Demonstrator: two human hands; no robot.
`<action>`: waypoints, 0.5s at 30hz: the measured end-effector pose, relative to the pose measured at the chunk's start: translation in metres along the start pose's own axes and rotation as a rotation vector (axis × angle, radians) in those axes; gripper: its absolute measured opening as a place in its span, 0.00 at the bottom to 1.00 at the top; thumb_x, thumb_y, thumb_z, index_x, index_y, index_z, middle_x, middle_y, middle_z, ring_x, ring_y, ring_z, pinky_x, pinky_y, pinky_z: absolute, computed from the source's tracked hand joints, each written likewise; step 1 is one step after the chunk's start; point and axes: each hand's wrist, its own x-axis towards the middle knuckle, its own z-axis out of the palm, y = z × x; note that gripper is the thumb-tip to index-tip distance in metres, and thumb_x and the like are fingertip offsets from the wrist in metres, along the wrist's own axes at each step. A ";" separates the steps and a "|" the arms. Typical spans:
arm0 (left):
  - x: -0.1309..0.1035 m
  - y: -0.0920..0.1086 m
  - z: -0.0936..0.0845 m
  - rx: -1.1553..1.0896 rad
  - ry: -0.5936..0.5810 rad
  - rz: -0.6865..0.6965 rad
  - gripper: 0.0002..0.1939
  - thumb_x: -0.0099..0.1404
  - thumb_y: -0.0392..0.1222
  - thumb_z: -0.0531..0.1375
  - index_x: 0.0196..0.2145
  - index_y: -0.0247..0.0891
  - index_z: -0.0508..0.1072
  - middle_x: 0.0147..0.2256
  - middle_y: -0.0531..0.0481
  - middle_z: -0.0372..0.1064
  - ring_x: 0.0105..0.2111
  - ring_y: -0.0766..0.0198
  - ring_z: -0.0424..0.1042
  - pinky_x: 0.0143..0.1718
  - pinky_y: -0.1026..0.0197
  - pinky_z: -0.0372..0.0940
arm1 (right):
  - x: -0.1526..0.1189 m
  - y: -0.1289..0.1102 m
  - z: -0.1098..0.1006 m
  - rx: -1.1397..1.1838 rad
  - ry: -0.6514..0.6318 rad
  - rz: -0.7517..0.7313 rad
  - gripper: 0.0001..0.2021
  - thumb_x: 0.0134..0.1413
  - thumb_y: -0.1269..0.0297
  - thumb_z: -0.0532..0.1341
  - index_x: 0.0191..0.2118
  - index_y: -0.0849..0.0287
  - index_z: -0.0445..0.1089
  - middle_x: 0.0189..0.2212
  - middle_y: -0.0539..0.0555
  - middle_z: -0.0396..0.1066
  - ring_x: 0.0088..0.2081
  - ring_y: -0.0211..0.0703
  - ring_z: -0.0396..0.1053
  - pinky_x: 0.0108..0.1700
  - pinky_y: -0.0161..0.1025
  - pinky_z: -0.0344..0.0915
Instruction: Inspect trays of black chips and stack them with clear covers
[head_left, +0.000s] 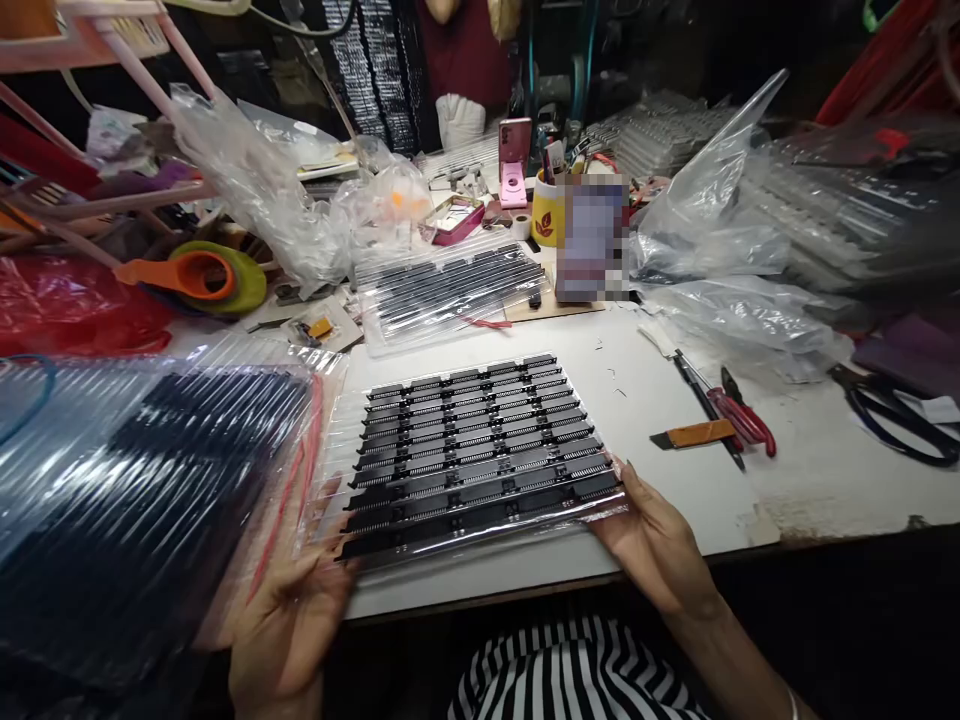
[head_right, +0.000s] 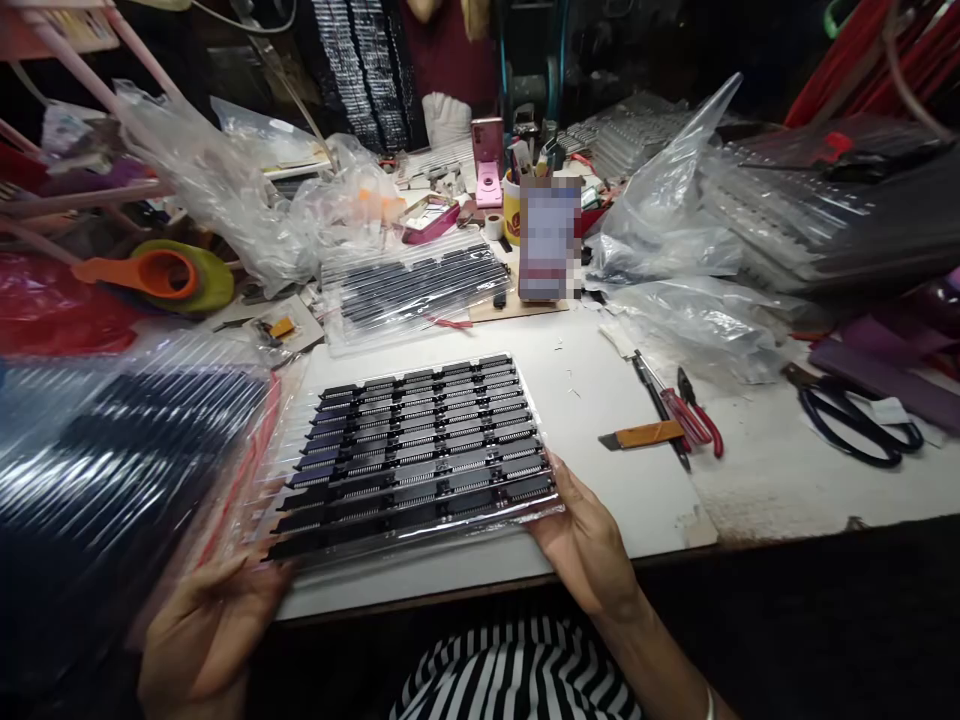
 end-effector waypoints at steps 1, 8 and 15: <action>0.000 -0.001 0.001 -0.001 0.023 0.009 0.33 0.57 0.30 0.50 0.61 0.42 0.59 0.51 0.43 0.71 0.46 0.56 0.73 0.36 0.61 0.73 | 0.001 0.000 0.000 0.005 -0.006 0.008 0.15 0.64 0.59 0.54 0.52 0.51 0.70 0.50 0.50 0.72 0.54 0.41 0.66 0.60 0.46 0.60; -0.002 -0.003 0.004 0.033 -0.047 0.069 0.32 0.59 0.30 0.50 0.61 0.40 0.59 0.48 0.42 0.73 0.42 0.59 0.75 0.36 0.60 0.73 | 0.002 -0.003 0.000 -0.004 0.018 0.052 0.15 0.63 0.59 0.54 0.53 0.49 0.69 0.53 0.50 0.70 0.55 0.43 0.64 0.59 0.49 0.61; -0.006 -0.005 0.005 0.031 -0.149 0.084 0.34 0.57 0.25 0.49 0.62 0.36 0.58 0.45 0.39 0.74 0.39 0.61 0.75 0.33 0.64 0.70 | -0.002 -0.001 -0.003 -0.037 0.143 0.045 0.16 0.61 0.59 0.56 0.53 0.45 0.68 0.56 0.49 0.67 0.57 0.48 0.62 0.56 0.52 0.65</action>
